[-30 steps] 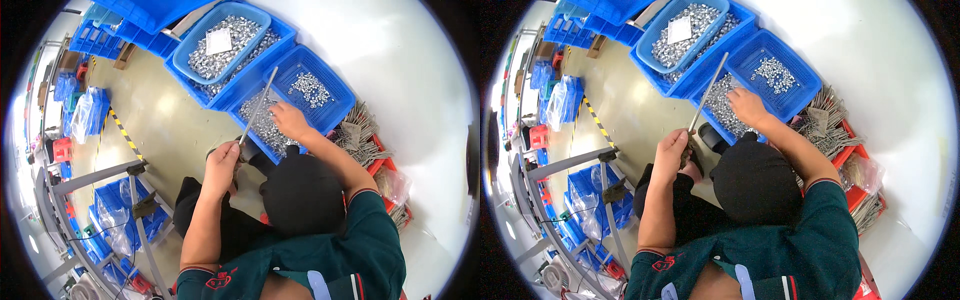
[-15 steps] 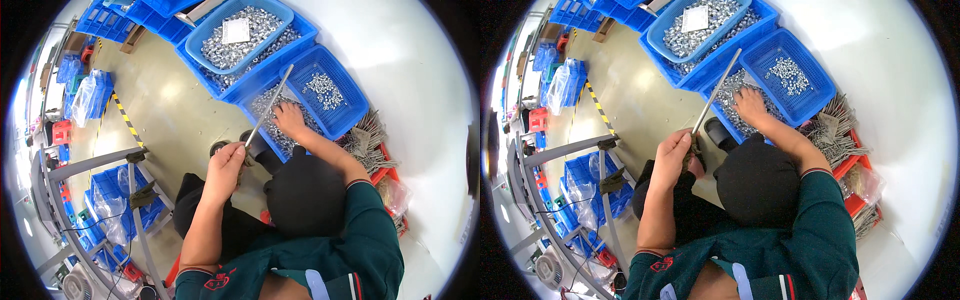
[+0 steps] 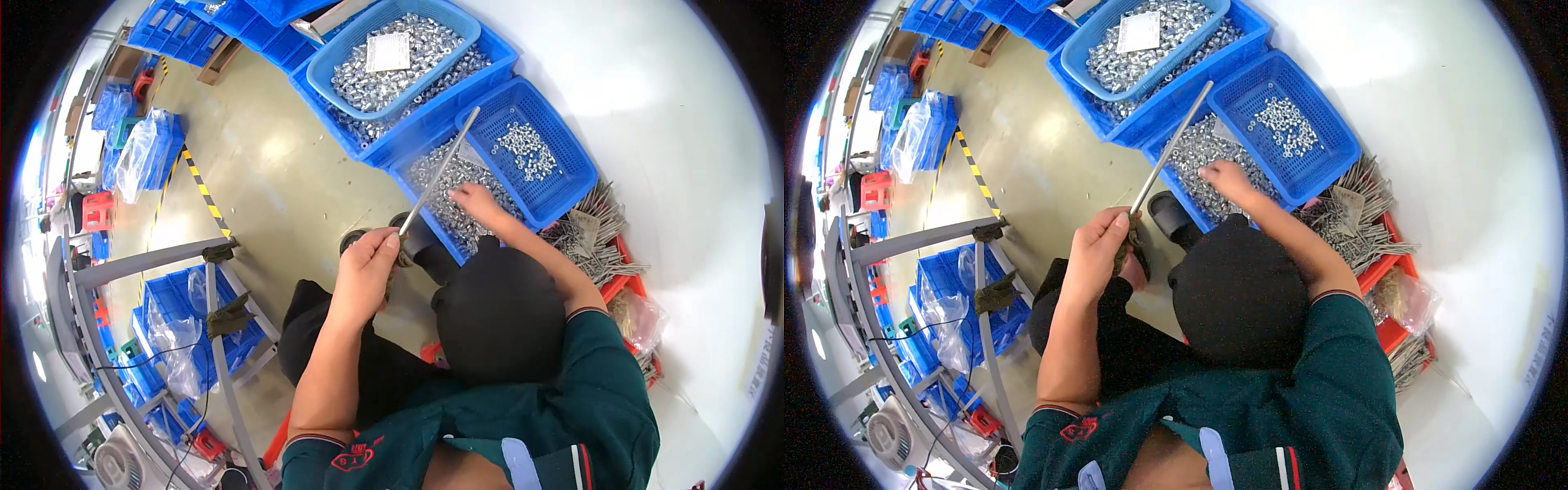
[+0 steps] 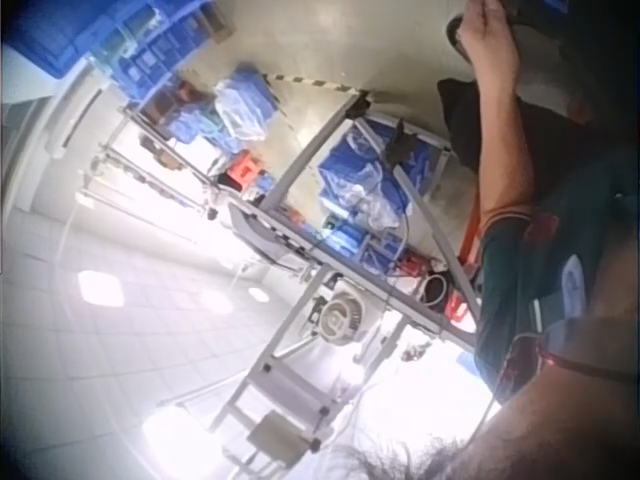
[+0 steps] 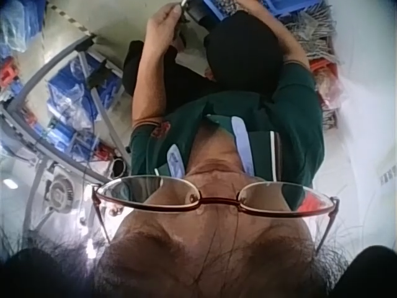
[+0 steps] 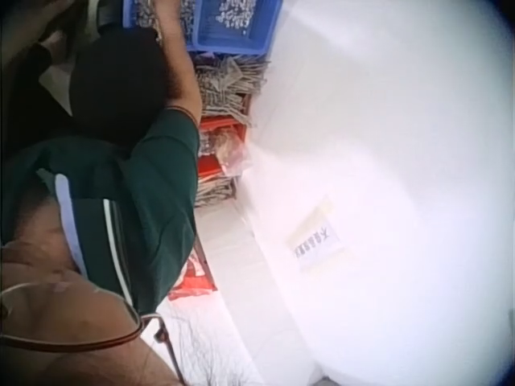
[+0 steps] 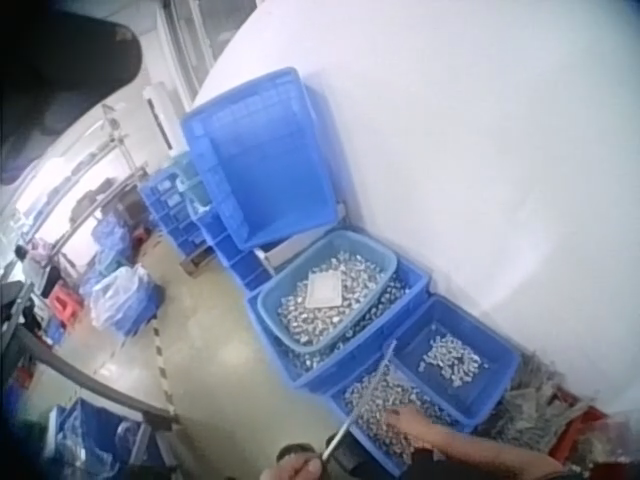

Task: Inspecting small metal components by sliding them onto a gauge rod and sorting them into bins.

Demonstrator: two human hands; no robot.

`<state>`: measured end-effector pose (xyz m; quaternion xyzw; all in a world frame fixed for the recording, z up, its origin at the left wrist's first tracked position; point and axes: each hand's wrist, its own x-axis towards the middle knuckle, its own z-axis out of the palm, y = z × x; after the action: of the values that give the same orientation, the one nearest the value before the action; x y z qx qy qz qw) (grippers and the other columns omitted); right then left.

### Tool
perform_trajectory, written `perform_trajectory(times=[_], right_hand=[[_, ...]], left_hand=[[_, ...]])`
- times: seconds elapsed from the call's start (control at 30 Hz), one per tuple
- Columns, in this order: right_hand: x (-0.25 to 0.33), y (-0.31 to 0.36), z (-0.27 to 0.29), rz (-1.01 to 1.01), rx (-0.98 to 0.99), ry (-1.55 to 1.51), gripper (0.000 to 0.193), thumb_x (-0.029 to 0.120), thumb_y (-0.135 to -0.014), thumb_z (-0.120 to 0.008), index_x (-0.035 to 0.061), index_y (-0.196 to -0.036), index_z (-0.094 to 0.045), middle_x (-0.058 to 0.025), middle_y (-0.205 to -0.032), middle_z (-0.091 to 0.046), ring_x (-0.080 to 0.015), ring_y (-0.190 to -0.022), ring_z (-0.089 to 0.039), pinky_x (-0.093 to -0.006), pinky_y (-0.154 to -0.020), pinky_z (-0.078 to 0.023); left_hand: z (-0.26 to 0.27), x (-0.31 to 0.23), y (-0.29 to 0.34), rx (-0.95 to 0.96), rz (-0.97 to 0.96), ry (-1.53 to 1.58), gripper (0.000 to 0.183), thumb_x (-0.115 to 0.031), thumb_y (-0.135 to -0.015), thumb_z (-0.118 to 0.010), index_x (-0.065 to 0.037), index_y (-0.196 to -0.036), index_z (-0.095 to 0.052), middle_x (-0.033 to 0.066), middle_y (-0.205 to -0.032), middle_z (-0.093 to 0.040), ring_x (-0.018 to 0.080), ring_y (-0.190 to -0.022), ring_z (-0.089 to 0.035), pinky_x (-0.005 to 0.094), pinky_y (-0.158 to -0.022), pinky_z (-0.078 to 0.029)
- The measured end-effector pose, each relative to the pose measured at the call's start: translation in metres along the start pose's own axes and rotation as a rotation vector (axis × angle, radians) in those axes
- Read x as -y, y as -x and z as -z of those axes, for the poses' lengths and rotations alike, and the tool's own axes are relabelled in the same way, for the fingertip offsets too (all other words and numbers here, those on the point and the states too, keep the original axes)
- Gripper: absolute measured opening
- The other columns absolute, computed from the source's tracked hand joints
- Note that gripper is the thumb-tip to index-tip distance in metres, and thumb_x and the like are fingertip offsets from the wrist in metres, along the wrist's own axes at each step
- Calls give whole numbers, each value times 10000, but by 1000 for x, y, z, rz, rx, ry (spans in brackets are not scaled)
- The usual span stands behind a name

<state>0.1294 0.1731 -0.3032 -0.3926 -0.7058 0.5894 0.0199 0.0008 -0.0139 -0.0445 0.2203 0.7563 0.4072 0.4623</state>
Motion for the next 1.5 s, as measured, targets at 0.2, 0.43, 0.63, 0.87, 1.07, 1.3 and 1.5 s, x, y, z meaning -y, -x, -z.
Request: perform_trajectory(times=[0.2,0.43,0.63,0.87,1.07,1.3,1.5], right_hand=[[24,2,23,-531,519,-1348,302,335,-908,-482,36,-911,-529,-16,-698,-470,-82,-505,-414,-166,-342,-277],[26,1,22,-453,571,-1420,322,338,-900,-480,27,-900,-563,-100,-836,-564,-189,-706,-574,-200,-381,-426],[33,5,23,-442,522,-1345,291,305,-902,-488,23,-931,-554,-73,-815,-550,-140,-670,-535,-192,-398,-399],[84,25,51,-301,589,-1260,254,135,-861,-552,9,-1078,-512,-35,-797,-494,-77,-615,-441,-157,-409,-317],[144,49,74,-261,446,-1047,259,160,-885,-528,-13,-1078,-522,-40,-824,-497,-82,-639,-440,-153,-423,-327],[200,73,104,-261,382,-1164,254,215,-872,-571,7,-1008,-515,-30,-755,-468,-61,-554,-398,-139,-375,-287],[243,103,120,-120,365,-1026,239,208,-873,-570,-7,-969,-529,-25,-739,-448,-40,-517,-369,-135,-354,-276]], left_hand=[[6,0,6,-14,74,88,256,-209,-919,-476,-8,-1015,-603,-15,-679,-492,52,-577,-441,195,-505,-351],[7,6,6,23,66,121,262,-216,-921,-475,-5,-1009,-603,-20,-688,-495,59,-606,-448,197,-538,-362],[8,5,7,41,31,76,282,-252,-916,-448,-35,-1042,-578,9,-681,-467,70,-457,-417,223,-315,-326],[14,-3,18,-7,41,121,256,-225,-911,-486,-15,-989,-611,-12,-656,-485,50,-548,-425,198,-476,-328],[30,7,28,-33,-65,87,246,-218,-907,-490,-19,-988,-609,-20,-653,-480,56,-551,-429,199,-479,-332],[47,12,45,-5,-101,73,262,-222,-875,-537,3,-987,-612,7,-720,-540,100,-662,-485,264,-612,-425],[53,27,52,32,-181,152,258,-227,-875,-555,11,-945,-626,-11,-692,-520,82,-633,-474,229,-568,-393]])
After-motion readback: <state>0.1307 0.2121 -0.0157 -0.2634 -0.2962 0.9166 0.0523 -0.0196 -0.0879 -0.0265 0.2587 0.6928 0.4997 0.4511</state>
